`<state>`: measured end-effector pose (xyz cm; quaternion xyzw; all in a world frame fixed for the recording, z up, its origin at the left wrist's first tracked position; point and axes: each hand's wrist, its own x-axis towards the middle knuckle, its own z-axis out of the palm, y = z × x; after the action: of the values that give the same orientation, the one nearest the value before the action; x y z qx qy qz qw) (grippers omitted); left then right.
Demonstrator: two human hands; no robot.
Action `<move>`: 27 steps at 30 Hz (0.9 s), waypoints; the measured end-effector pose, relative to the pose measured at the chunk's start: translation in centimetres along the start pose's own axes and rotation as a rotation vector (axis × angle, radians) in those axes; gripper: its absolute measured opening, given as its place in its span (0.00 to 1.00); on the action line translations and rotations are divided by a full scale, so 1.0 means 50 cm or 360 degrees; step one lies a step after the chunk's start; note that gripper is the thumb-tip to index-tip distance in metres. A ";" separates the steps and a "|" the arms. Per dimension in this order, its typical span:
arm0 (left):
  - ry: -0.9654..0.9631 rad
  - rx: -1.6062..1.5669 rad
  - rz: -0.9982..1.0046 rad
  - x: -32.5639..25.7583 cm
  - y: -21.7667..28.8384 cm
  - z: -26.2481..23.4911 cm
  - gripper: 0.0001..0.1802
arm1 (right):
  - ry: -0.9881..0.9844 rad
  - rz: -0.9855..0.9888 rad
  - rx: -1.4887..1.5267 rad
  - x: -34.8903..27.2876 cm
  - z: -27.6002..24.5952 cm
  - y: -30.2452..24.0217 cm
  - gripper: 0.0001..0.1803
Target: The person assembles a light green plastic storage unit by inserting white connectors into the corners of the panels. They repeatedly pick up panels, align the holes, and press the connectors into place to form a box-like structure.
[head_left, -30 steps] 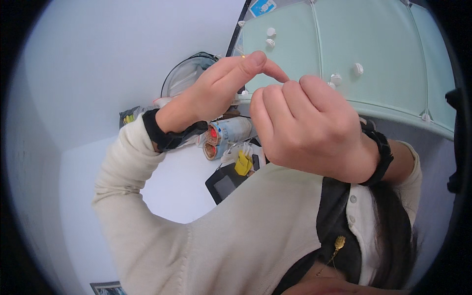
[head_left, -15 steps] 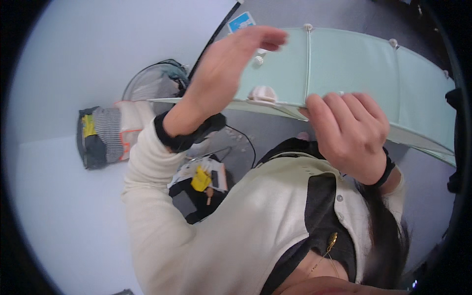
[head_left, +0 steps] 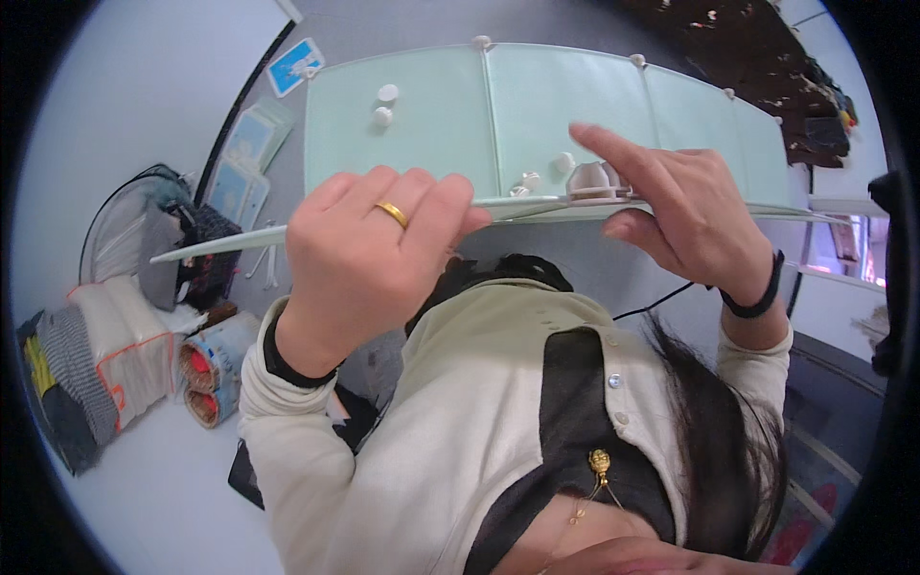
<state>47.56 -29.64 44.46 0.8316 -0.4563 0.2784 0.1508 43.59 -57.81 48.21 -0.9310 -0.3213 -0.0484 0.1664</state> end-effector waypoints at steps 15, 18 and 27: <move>0.0025 -0.0153 0.0082 0.028 -0.003 0.026 0.08 | -0.0039 -0.0076 -0.0225 0.011 0.028 0.014 0.25; -0.0006 -0.0102 0.0099 0.029 -0.007 0.026 0.08 | 0.0178 -0.0107 -0.0230 0.021 0.034 0.004 0.21; 0.0023 -0.0298 0.0058 0.057 0.006 0.016 0.14 | 0.0328 -0.0281 -0.0337 -0.030 -0.017 0.057 0.15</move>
<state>48.81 -32.11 45.54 0.8034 -0.4941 0.2434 0.2261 44.17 -61.06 47.94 -0.9016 -0.3761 -0.1915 0.0946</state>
